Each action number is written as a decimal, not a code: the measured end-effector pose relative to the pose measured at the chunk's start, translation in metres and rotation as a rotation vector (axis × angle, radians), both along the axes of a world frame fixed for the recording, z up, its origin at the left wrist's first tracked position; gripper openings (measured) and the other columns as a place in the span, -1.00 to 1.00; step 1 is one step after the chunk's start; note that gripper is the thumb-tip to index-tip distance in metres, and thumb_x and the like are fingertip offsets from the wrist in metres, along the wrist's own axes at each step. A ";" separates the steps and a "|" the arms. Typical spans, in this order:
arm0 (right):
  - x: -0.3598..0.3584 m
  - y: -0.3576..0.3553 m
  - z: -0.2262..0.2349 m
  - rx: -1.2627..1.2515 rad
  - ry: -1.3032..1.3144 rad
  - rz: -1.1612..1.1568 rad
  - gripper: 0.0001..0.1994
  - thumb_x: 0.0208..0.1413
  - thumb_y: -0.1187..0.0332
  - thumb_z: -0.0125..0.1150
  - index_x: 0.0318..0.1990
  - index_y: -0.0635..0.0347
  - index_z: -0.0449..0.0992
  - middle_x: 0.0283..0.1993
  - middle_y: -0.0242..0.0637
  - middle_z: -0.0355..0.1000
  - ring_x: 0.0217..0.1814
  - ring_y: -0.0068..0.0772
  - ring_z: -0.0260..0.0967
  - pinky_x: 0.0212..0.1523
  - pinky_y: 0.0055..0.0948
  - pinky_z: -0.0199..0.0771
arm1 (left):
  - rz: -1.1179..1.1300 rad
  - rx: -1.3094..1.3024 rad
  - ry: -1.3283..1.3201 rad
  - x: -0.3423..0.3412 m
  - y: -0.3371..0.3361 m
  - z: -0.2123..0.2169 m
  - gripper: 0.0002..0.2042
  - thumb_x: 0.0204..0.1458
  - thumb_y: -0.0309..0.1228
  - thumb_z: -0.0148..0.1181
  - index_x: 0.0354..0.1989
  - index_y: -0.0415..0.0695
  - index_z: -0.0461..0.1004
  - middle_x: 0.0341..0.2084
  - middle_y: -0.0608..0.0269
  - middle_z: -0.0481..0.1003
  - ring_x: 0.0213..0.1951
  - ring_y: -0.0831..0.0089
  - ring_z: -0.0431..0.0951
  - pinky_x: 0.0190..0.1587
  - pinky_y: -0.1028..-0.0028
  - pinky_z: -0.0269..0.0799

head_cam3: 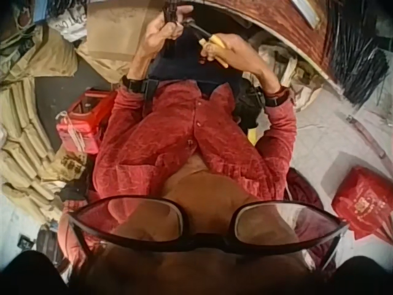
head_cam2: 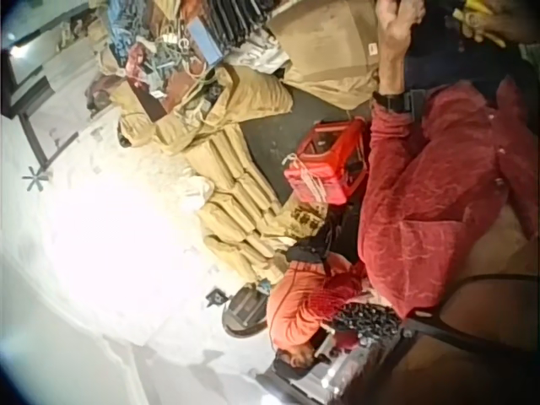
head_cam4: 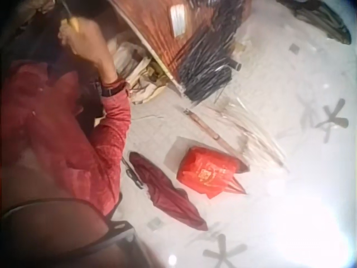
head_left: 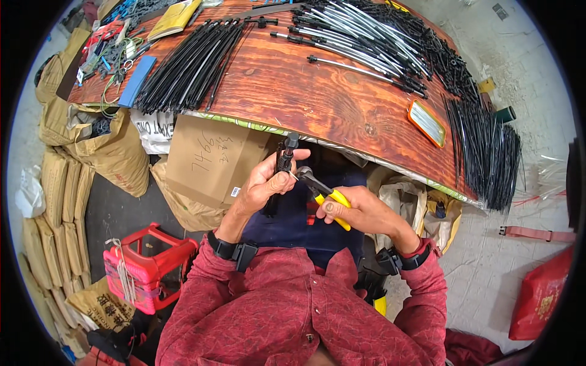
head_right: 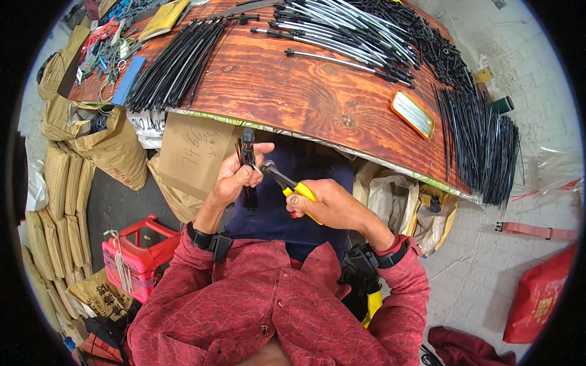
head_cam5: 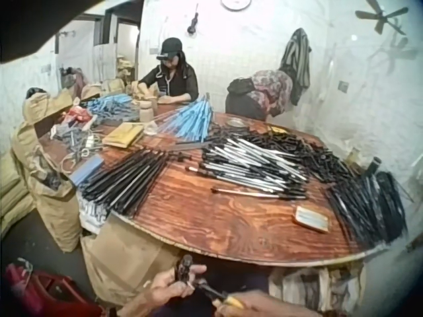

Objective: Organizing, bundling, and securing thin black wires at a production table using hands and pliers.

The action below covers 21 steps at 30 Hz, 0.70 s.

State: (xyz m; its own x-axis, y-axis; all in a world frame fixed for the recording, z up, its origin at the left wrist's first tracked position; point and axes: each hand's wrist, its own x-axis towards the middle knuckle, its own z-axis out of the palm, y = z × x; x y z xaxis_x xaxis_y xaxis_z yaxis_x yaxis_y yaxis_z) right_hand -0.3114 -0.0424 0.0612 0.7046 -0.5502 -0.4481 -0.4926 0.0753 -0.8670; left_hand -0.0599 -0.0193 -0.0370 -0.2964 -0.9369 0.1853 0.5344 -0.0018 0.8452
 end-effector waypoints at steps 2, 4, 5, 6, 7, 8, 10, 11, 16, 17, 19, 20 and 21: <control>0.000 -0.001 0.002 -0.043 -0.019 0.000 -0.72 0.37 0.19 0.19 -0.15 0.26 0.58 -0.32 -0.29 0.62 -0.25 -0.45 0.59 -0.21 -0.41 0.54 | -0.024 0.001 -0.020 0.003 0.001 -0.001 -0.40 0.31 -0.10 0.19 0.30 -0.36 0.32 -0.45 0.44 0.29 -0.45 0.64 0.27 -0.39 0.59 0.22; -0.003 -0.001 0.001 -0.106 -0.037 0.011 -0.73 0.35 0.19 0.21 -0.15 0.26 0.59 -0.31 -0.26 0.63 -0.25 -0.38 0.60 -0.22 -0.37 0.54 | -0.060 0.007 -0.034 0.004 0.001 -0.002 -0.46 0.31 -0.11 0.20 0.23 -0.36 0.38 -0.46 0.45 0.29 -0.45 0.64 0.27 -0.39 0.59 0.23; -0.005 0.000 -0.002 -0.148 -0.047 0.023 -0.73 0.34 0.19 0.21 -0.16 0.26 0.59 -0.30 -0.25 0.64 -0.25 -0.35 0.60 -0.21 -0.34 0.54 | -0.057 0.007 -0.051 0.003 0.002 -0.002 -0.47 0.31 -0.11 0.21 0.20 -0.35 0.40 -0.47 0.44 0.31 -0.45 0.64 0.28 -0.39 0.59 0.23; -0.006 0.000 -0.003 -0.189 -0.058 0.035 -0.72 0.34 0.18 0.22 -0.16 0.26 0.59 -0.29 -0.24 0.64 -0.25 -0.31 0.61 -0.21 -0.32 0.53 | -0.053 0.008 -0.070 0.002 0.003 0.000 -0.48 0.30 -0.11 0.21 0.18 -0.35 0.42 -0.47 0.44 0.32 -0.45 0.65 0.29 -0.39 0.59 0.23; -0.006 0.000 -0.002 -0.186 -0.041 0.043 -0.72 0.34 0.18 0.22 -0.16 0.25 0.60 -0.28 -0.23 0.65 -0.24 -0.31 0.61 -0.21 -0.31 0.53 | -0.049 0.009 -0.088 0.001 0.004 0.003 -0.49 0.30 -0.11 0.22 0.16 -0.34 0.43 -0.48 0.43 0.33 -0.45 0.65 0.30 -0.39 0.59 0.23; -0.005 -0.002 0.002 -0.184 -0.025 0.051 -0.72 0.33 0.17 0.22 -0.17 0.25 0.60 -0.28 -0.23 0.65 -0.24 -0.30 0.61 -0.20 -0.30 0.53 | -0.050 0.014 -0.099 0.000 0.004 0.005 -0.49 0.29 -0.10 0.23 0.15 -0.34 0.44 -0.48 0.42 0.34 -0.45 0.65 0.31 -0.39 0.60 0.23; -0.006 -0.002 0.007 -0.177 -0.009 0.058 -0.72 0.33 0.17 0.22 -0.18 0.23 0.61 -0.28 -0.22 0.64 -0.23 -0.25 0.60 -0.20 -0.27 0.52 | -0.049 0.024 -0.119 -0.001 0.005 0.009 -0.49 0.27 -0.08 0.25 0.13 -0.32 0.46 -0.48 0.39 0.37 -0.44 0.65 0.33 -0.39 0.61 0.22; -0.007 -0.002 0.007 -0.173 -0.010 0.056 -0.73 0.33 0.17 0.23 -0.19 0.23 0.61 -0.29 -0.20 0.63 -0.23 -0.20 0.60 -0.21 -0.24 0.52 | -0.050 0.033 -0.128 -0.001 0.006 0.009 -0.49 0.27 -0.07 0.26 0.12 -0.31 0.47 -0.48 0.39 0.38 -0.44 0.65 0.34 -0.39 0.61 0.22; -0.007 0.002 0.002 -0.529 0.047 0.110 -0.73 0.32 0.17 0.22 -0.25 0.23 0.58 -0.33 -0.13 0.53 -0.25 0.05 0.52 -0.28 -0.09 0.46 | -0.057 0.078 -0.166 0.003 0.007 0.007 -0.47 0.23 -0.02 0.28 0.10 -0.27 0.48 -0.49 0.40 0.39 -0.45 0.67 0.33 -0.40 0.63 0.20; -0.004 0.004 0.005 -0.592 0.063 0.100 -0.72 0.31 0.16 0.22 -0.27 0.23 0.57 -0.33 -0.12 0.50 -0.25 0.09 0.49 -0.29 -0.06 0.44 | -0.051 0.079 -0.154 0.004 0.006 0.006 -0.48 0.24 -0.02 0.28 0.10 -0.28 0.49 -0.50 0.41 0.39 -0.46 0.68 0.32 -0.41 0.63 0.19; 0.002 0.008 0.005 -0.674 0.070 0.081 -0.69 0.31 0.14 0.22 -0.30 0.23 0.55 -0.33 -0.10 0.48 -0.26 0.11 0.48 -0.30 -0.04 0.42 | -0.037 0.081 -0.129 0.005 0.006 0.002 -0.48 0.24 -0.03 0.28 0.09 -0.28 0.49 -0.51 0.42 0.38 -0.47 0.69 0.31 -0.42 0.63 0.17; 0.003 0.009 0.003 -0.694 0.061 0.072 -0.68 0.31 0.13 0.23 -0.31 0.24 0.53 -0.33 -0.10 0.48 -0.26 0.10 0.48 -0.31 -0.04 0.42 | -0.035 0.082 -0.117 0.005 0.005 0.001 -0.49 0.23 -0.04 0.28 0.09 -0.28 0.49 -0.51 0.42 0.38 -0.47 0.69 0.30 -0.42 0.63 0.16; 0.004 0.010 0.002 -0.713 0.054 0.063 -0.67 0.30 0.12 0.23 -0.33 0.24 0.52 -0.33 -0.10 0.47 -0.26 0.09 0.48 -0.31 -0.04 0.42 | -0.035 0.084 -0.103 0.006 0.006 -0.001 -0.49 0.23 -0.05 0.29 0.08 -0.29 0.49 -0.51 0.42 0.38 -0.48 0.69 0.30 -0.43 0.63 0.15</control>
